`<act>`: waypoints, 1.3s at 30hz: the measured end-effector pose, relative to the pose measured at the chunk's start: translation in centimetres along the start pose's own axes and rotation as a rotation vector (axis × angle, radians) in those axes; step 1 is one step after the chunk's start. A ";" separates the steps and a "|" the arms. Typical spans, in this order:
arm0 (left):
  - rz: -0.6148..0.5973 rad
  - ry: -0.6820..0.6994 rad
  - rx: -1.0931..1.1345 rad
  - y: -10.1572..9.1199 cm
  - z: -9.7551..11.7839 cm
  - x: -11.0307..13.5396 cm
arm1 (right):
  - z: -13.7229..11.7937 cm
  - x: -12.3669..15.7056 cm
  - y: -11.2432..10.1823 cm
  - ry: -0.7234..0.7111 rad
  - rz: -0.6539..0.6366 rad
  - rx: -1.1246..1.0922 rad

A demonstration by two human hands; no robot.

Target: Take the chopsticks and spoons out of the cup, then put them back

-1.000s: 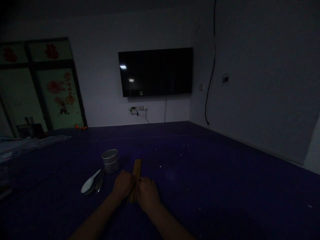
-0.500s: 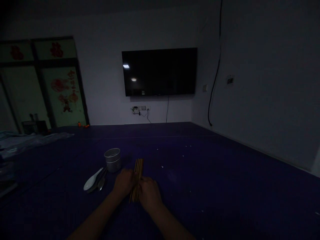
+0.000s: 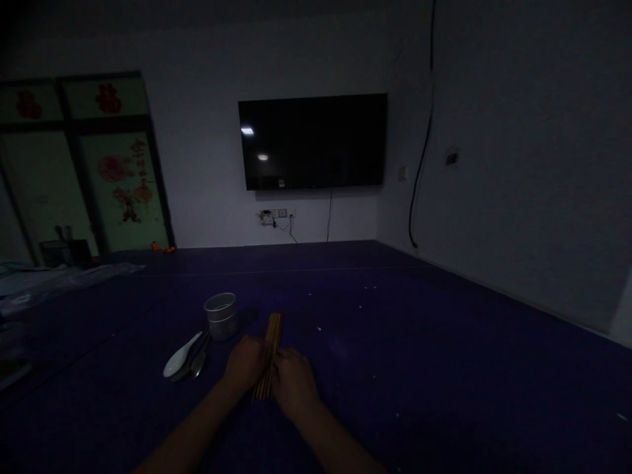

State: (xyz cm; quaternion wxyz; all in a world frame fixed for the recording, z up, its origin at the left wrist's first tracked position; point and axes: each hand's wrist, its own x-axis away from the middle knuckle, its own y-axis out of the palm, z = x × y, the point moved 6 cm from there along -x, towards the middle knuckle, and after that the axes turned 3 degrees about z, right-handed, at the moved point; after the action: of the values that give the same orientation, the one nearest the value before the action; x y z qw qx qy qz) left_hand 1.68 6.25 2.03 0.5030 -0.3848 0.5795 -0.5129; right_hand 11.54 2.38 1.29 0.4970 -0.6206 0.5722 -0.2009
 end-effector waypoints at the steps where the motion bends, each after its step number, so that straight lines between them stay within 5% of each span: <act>1: -0.003 0.005 -0.003 -0.1 0.0 0.0 | 0.0 0.0 0.0 -0.013 0.007 -0.009; 39: 0.069 -0.091 0.152 0.6 -0.2 0.2 | 0.4 -0.2 0.7 -0.045 -0.018 -0.036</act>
State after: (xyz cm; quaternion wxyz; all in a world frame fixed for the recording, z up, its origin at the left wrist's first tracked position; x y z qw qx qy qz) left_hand 1.52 6.17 1.43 0.5737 -0.3484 0.5285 -0.5198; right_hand 11.45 2.82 0.58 0.4966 -0.6392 0.5586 -0.1809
